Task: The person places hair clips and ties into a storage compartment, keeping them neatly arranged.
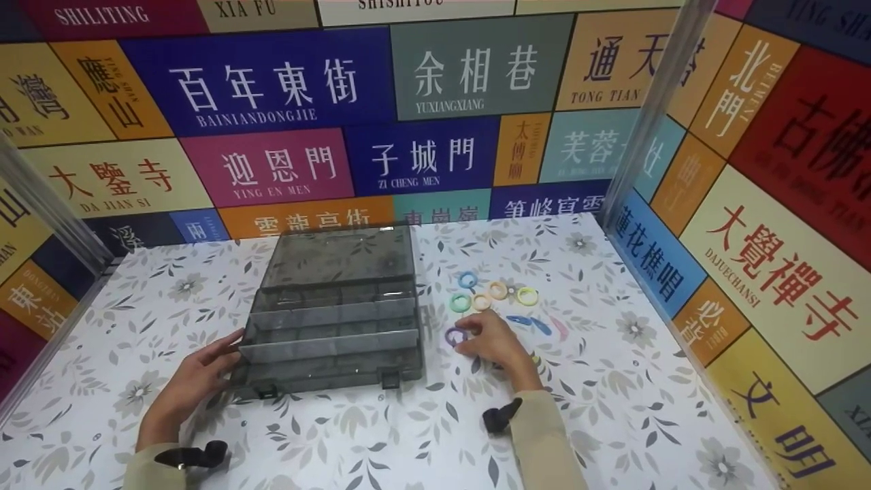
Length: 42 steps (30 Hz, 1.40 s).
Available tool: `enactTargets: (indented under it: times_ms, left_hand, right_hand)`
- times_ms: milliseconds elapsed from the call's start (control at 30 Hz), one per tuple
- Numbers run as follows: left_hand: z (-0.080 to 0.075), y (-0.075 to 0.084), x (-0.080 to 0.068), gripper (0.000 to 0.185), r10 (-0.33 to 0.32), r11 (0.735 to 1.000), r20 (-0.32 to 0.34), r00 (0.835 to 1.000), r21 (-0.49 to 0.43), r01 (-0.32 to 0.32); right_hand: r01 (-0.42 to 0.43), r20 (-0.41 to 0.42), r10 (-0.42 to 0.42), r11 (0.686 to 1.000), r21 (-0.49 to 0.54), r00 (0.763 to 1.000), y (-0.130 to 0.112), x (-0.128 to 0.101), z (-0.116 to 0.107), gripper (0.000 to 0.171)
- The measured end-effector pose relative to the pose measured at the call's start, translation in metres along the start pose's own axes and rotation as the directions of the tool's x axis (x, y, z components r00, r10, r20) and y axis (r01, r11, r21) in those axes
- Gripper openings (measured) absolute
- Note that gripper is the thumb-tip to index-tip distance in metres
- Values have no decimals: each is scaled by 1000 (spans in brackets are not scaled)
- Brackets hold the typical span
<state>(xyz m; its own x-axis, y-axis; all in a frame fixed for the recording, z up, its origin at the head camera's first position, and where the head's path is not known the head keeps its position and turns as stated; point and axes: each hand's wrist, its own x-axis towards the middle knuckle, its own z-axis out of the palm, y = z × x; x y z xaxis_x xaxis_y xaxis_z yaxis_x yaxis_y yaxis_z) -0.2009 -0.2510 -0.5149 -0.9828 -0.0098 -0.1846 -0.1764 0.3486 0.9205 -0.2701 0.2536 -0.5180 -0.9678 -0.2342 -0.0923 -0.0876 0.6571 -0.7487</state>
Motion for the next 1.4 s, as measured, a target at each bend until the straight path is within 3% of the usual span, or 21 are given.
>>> enactTargets:
  times_ms: [333,667,1400]
  left_hand:
    - [0,3,-4,51,4,1000,12,1000,-15,-4]
    - [0,1,-2,50,13,1000,-6,1000,-10,-13]
    - [1,8,-4,50,12,1000,-3,1000,9,-12]
  right_hand:
    - [77,-23,-76,997,29,997,1,-1,0,39]
    - [51,-70,-51,999,-1,996,-1,1,4,32]
    - [24,-82,-13,991,129,997,-11,-1,-1,26]
